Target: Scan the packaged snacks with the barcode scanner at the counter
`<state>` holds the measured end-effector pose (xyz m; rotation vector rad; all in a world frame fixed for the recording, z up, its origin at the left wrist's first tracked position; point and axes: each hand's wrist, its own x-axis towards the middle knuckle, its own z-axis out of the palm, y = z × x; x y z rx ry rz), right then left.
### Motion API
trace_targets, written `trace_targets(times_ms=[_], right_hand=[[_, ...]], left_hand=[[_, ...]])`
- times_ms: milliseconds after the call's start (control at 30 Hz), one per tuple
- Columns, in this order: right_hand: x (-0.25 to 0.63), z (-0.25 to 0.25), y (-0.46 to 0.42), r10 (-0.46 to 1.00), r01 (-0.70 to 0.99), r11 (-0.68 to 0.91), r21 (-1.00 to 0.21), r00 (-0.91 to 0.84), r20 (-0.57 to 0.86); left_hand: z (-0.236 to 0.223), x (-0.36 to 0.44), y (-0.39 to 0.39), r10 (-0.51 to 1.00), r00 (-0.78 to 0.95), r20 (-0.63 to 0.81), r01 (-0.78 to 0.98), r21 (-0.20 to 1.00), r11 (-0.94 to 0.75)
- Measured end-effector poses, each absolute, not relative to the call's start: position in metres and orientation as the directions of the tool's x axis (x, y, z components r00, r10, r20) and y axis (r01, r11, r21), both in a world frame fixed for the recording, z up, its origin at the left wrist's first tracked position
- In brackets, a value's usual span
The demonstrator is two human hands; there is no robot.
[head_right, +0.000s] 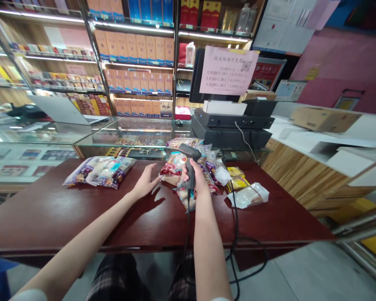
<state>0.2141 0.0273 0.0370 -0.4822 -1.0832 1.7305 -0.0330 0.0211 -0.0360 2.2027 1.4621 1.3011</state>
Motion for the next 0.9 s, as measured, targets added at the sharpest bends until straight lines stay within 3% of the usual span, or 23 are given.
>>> trace_targets(times_ms=[100, 300, 467, 667, 900], right_hand=[[0.216, 0.034, 0.030, 0.892, -0.530, -0.116, -0.840, -0.427, 0.147], [0.218, 0.028, 0.036, 0.881, -0.479, -0.151, -0.865, -0.462, 0.102], [0.220, 0.028, 0.035, 0.906, -0.557, -0.116, -0.822, -0.399, 0.142], [0.219, 0.034, 0.029, 0.908, -0.595, -0.098, -0.797, -0.382, 0.174], [0.217, 0.036, 0.028, 0.921, -0.561, -0.098, -0.822, -0.363, 0.138]], left_hand=[[-0.031, -0.007, 0.043, 0.883, 0.093, 0.461, 0.541, 0.721, -0.434], [-0.020, 0.028, 0.062, 0.821, 0.122, 0.558, 0.553, 0.648, -0.523], [-0.025, 0.035, 0.054, 0.797, 0.134, 0.589, 0.541, 0.630, -0.557], [-0.035, 0.025, 0.057, 0.797, 0.067, 0.600, 0.440, 0.699, -0.564], [-0.048, 0.000, 0.073, 0.860, -0.150, 0.488, 0.233, 0.863, -0.449]])
